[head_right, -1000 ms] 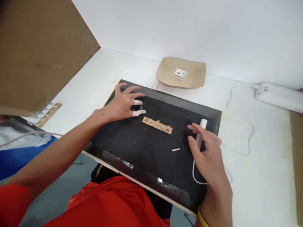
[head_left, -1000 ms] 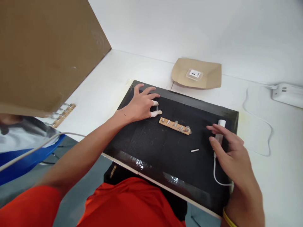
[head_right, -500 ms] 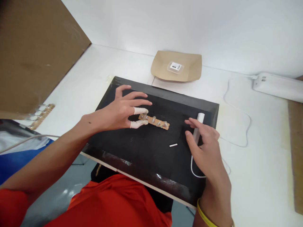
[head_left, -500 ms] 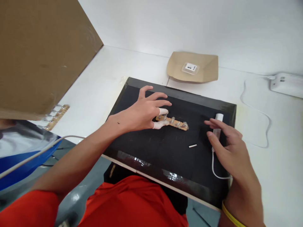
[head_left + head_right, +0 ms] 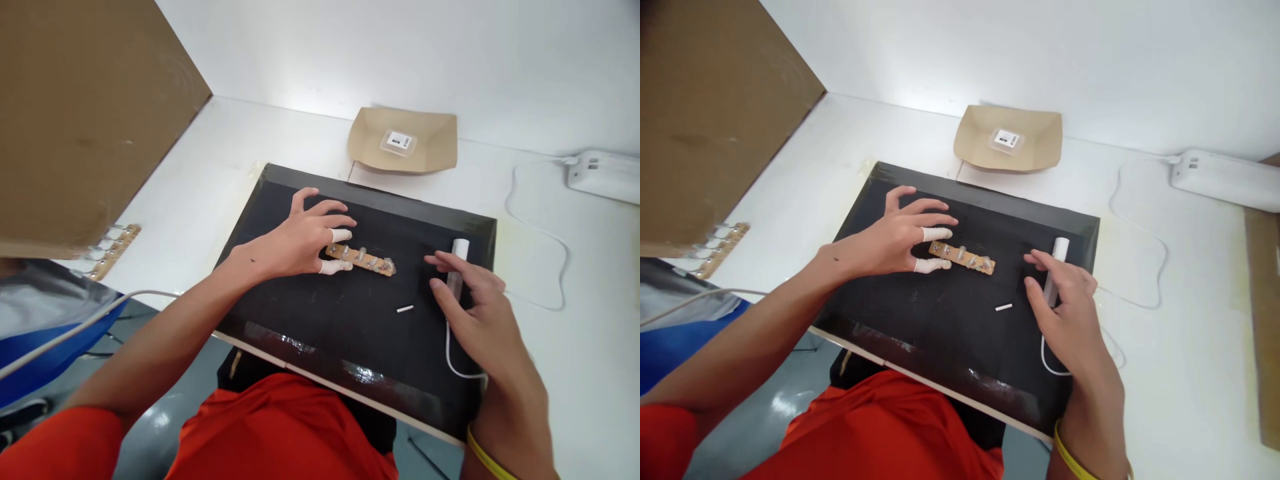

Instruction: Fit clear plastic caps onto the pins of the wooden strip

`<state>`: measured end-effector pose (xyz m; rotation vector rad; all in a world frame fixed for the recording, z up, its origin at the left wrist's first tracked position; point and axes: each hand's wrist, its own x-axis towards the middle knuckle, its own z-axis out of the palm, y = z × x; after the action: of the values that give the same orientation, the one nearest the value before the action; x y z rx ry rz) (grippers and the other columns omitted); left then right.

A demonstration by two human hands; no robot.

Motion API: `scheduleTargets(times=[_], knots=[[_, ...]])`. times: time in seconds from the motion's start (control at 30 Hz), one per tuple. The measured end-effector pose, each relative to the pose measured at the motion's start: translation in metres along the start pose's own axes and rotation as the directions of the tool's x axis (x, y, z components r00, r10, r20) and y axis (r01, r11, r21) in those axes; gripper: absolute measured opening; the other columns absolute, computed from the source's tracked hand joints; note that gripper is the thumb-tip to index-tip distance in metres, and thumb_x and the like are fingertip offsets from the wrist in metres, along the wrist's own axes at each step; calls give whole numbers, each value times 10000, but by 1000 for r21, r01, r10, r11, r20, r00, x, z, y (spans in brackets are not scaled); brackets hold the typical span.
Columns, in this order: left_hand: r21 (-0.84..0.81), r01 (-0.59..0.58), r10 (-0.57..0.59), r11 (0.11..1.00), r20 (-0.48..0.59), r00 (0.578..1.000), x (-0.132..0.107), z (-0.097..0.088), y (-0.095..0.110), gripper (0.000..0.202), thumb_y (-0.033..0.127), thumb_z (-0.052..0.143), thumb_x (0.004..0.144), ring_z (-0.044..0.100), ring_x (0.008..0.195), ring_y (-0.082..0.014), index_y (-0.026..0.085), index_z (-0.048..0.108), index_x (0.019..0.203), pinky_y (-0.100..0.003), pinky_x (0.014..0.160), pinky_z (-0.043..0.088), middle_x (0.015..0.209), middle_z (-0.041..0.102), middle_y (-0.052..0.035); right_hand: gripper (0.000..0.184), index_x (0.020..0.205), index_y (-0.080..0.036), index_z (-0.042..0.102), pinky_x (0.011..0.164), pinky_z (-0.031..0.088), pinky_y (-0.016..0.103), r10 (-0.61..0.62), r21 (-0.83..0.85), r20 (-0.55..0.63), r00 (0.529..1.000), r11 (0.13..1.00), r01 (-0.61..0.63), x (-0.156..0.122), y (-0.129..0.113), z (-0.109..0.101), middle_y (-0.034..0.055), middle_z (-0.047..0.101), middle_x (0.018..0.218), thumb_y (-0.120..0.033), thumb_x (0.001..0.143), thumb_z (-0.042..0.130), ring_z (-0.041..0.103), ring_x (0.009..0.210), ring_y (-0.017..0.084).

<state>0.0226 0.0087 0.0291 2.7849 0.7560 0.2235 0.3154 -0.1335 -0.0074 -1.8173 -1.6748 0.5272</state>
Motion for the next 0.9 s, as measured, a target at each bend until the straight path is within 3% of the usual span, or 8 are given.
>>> scheduleTargets(times=[0.17,0.33,0.5,0.7,0.9], knots=[[-2,7,-7,1000,-8,1000,-2,-4,-2,328,438,805,904,558,1412,-377,242,787,1165,-637,1216,180,1444,695,-114,383,1341,-300,641,1149,402,603,-3,1,-1,1000,1000,3,0,0,0,82,782,1282,-432,984,595,709,1177,294],[-10,-6,6,1000,-4,1000,-3,-2,-1,285,487,810,906,555,1417,-360,253,793,1067,-640,1210,159,1422,712,-97,389,1349,-302,640,1145,400,613,-16,-4,-10,1000,1000,16,0,2,0,83,785,1274,-434,985,598,711,1167,296],[23,4,-4,1000,-26,1000,-1,6,1,378,555,861,844,555,1411,-383,227,799,1021,-651,1194,174,1387,729,-110,384,1338,-292,649,1139,403,612,-16,-10,-14,1000,1000,16,-1,2,2,89,787,1268,-437,987,595,714,1162,296],[75,29,-23,997,-83,996,0,17,4,272,508,844,877,564,1398,-379,240,808,908,-659,1164,203,1317,765,-89,382,1336,-291,653,1139,403,606,-20,-19,-2,1000,1000,19,-1,4,2,89,785,1273,-439,989,593,709,1170,297],[85,31,-22,996,-96,995,-1,17,6,198,421,794,928,575,1387,-373,229,798,881,-657,1154,204,1290,778,-75,371,1323,-293,660,1135,404,595,-20,-17,8,1000,1000,20,0,4,1,85,790,1260,-437,987,599,709,1167,296]])
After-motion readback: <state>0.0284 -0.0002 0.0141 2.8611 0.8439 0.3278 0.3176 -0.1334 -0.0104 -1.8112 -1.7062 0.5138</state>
